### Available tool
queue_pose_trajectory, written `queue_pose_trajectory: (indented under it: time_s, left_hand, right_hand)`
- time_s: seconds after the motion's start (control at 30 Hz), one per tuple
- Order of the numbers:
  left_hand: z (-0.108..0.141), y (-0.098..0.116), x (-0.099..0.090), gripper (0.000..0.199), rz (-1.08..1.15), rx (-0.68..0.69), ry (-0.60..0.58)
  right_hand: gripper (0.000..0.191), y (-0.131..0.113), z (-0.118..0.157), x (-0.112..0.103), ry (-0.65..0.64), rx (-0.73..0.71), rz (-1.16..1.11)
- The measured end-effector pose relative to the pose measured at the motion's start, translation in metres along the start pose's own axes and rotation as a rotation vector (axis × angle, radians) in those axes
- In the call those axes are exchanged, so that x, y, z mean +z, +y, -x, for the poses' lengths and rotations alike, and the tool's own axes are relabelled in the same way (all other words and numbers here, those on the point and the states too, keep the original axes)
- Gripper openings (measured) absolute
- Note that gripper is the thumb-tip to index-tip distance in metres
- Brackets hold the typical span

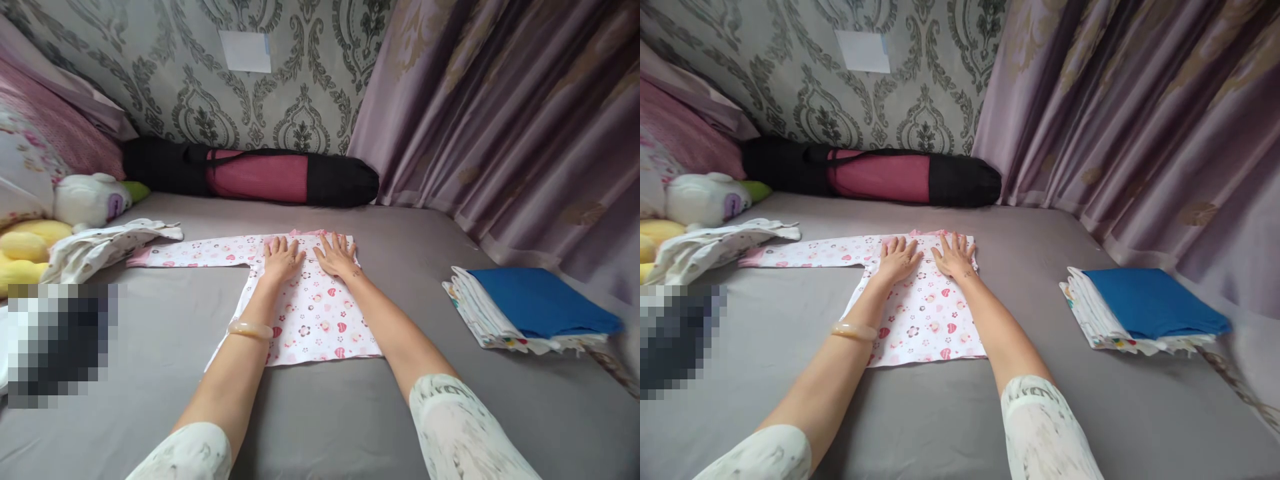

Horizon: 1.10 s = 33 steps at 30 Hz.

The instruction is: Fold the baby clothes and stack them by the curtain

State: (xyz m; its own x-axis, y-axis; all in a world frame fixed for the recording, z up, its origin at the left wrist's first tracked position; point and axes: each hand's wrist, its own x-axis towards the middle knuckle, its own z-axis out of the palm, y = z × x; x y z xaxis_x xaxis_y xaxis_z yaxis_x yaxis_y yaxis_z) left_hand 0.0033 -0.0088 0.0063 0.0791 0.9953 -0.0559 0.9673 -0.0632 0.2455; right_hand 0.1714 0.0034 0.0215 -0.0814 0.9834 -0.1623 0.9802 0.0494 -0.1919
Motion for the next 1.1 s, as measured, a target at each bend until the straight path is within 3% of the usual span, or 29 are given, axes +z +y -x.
queue_pose_trajectory:
  time_s: [0.1, 0.23, 0.4, 0.6, 0.73, 0.9, 1.1]
  left_hand:
    - [0.0, 0.001, -0.002, 0.064, 0.003, -0.004, 0.07]
    - [-0.002, -0.002, 0.0, 0.061, 0.002, -0.04, 0.194]
    - [-0.002, -0.008, 0.004, 0.058, 0.01, -0.034, 0.097]
    - [-0.003, -0.01, 0.006, 0.056, 0.048, -0.03, 0.114]
    - [-0.008, -0.013, -0.002, 0.047, 0.226, -0.044, 0.158]
    - [-0.015, -0.026, -0.013, 0.051, 0.598, -0.143, 0.391]
    - [-0.02, -0.043, -0.012, 0.052, 0.87, -0.277, 0.525]
  right_hand:
    - [0.065, -0.009, 0.002, -0.002, 0.023, 0.006, 0.005]
    - [0.061, -0.026, 0.005, 0.002, 0.118, -0.142, 0.013]
    - [0.061, -0.034, 0.001, 0.011, 0.052, -0.158, -0.009]
    - [0.06, -0.031, -0.003, 0.009, 0.026, -0.148, 0.0]
    - [0.059, -0.043, -0.002, 0.004, 0.031, -0.131, 0.002]
    - [0.058, -0.068, -0.003, 0.011, 0.023, -0.27, -0.019]
    - [0.058, -0.073, -0.006, 0.015, -0.021, -0.258, -0.018]
